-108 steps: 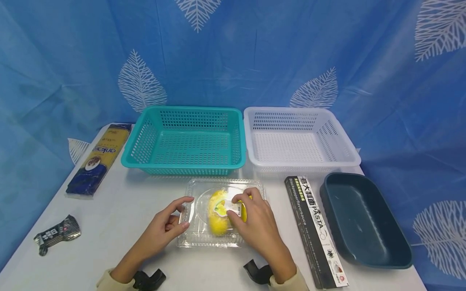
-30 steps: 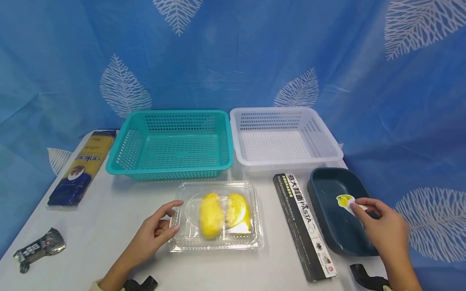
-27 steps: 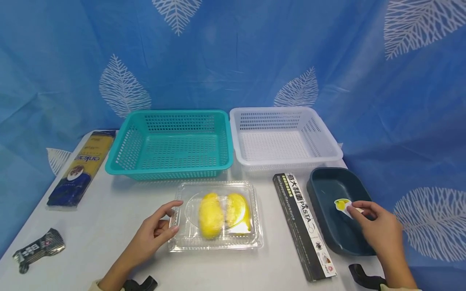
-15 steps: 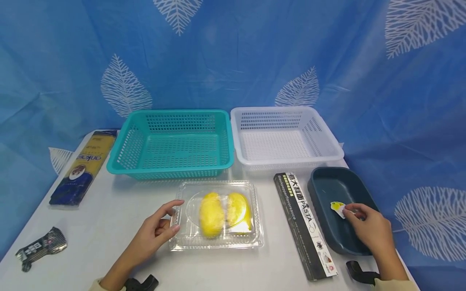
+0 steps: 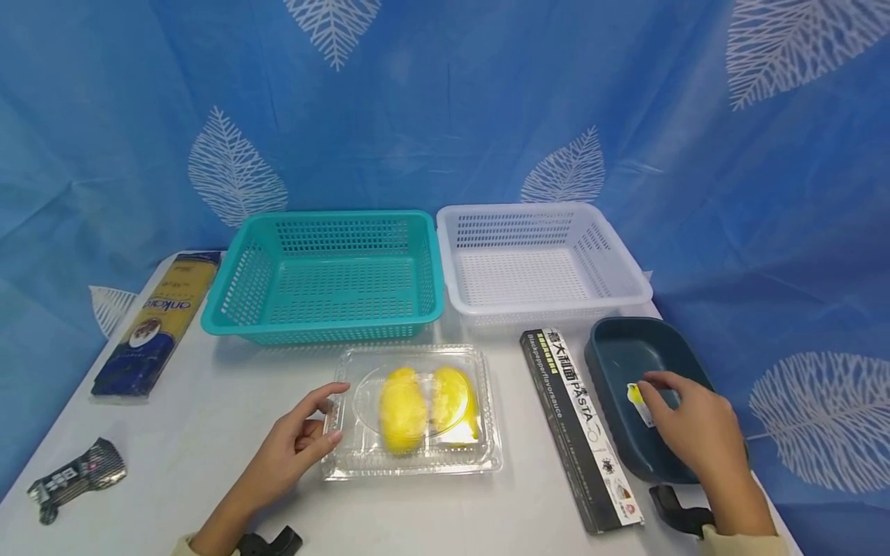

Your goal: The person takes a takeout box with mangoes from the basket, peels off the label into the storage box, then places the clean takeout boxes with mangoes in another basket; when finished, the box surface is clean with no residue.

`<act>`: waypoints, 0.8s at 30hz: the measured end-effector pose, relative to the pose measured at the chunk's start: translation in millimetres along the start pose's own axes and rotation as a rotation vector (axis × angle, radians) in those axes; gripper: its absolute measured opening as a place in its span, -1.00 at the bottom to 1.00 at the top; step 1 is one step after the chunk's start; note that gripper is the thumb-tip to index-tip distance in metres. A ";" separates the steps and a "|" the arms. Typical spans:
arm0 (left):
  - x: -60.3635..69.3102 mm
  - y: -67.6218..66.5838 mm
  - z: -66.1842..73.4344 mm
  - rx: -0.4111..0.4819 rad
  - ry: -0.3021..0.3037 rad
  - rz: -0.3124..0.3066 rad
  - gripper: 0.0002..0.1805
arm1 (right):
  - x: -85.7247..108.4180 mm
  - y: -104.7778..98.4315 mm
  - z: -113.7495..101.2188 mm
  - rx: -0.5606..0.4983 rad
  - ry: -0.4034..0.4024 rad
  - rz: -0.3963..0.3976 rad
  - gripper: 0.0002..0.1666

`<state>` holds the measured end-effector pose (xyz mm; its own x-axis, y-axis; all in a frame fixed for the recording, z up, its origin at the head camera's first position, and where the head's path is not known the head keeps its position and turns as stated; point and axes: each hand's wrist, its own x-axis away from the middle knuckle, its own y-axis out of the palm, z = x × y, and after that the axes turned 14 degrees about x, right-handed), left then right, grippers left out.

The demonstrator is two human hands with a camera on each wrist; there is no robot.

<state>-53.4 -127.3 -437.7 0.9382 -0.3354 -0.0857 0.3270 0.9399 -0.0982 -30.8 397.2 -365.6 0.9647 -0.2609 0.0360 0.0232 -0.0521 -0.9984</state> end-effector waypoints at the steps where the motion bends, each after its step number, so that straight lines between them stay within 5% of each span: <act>1: 0.6 -0.3 -0.1 -0.001 -0.001 0.003 -0.37 | -0.3 -2.3 -7.1 -0.024 -0.010 0.020 -0.35; 6: 2.2 -0.4 -1.2 0.000 0.000 0.009 -0.37 | -10.4 -9.8 -35.2 -0.156 -0.082 0.109 -0.44; 11: 2.4 0.1 -1.9 -0.001 0.006 -0.001 -0.37 | -33.7 -11.6 -48.1 -0.206 -0.096 0.115 -0.43; 14: 2.4 -0.6 -1.7 -0.008 0.019 -0.003 -0.37 | -50.9 -8.8 -55.1 -0.358 -0.022 0.061 -0.40; 19: 2.1 -1.3 -1.1 -0.020 0.039 -0.008 -0.35 | -78.1 -0.1 -66.2 -0.769 0.197 -0.038 -0.40; 24: 3.1 -0.9 0.4 -0.013 0.030 -0.003 -0.33 | -93.0 7.0 -70.9 -1.066 0.339 -0.029 -0.40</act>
<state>-50.7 -129.2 -437.5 0.9333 -0.3404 -0.1146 0.3284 0.9379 -0.1118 -138.9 352.8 -372.9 0.8424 -0.4868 0.2313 -0.3488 -0.8196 -0.4545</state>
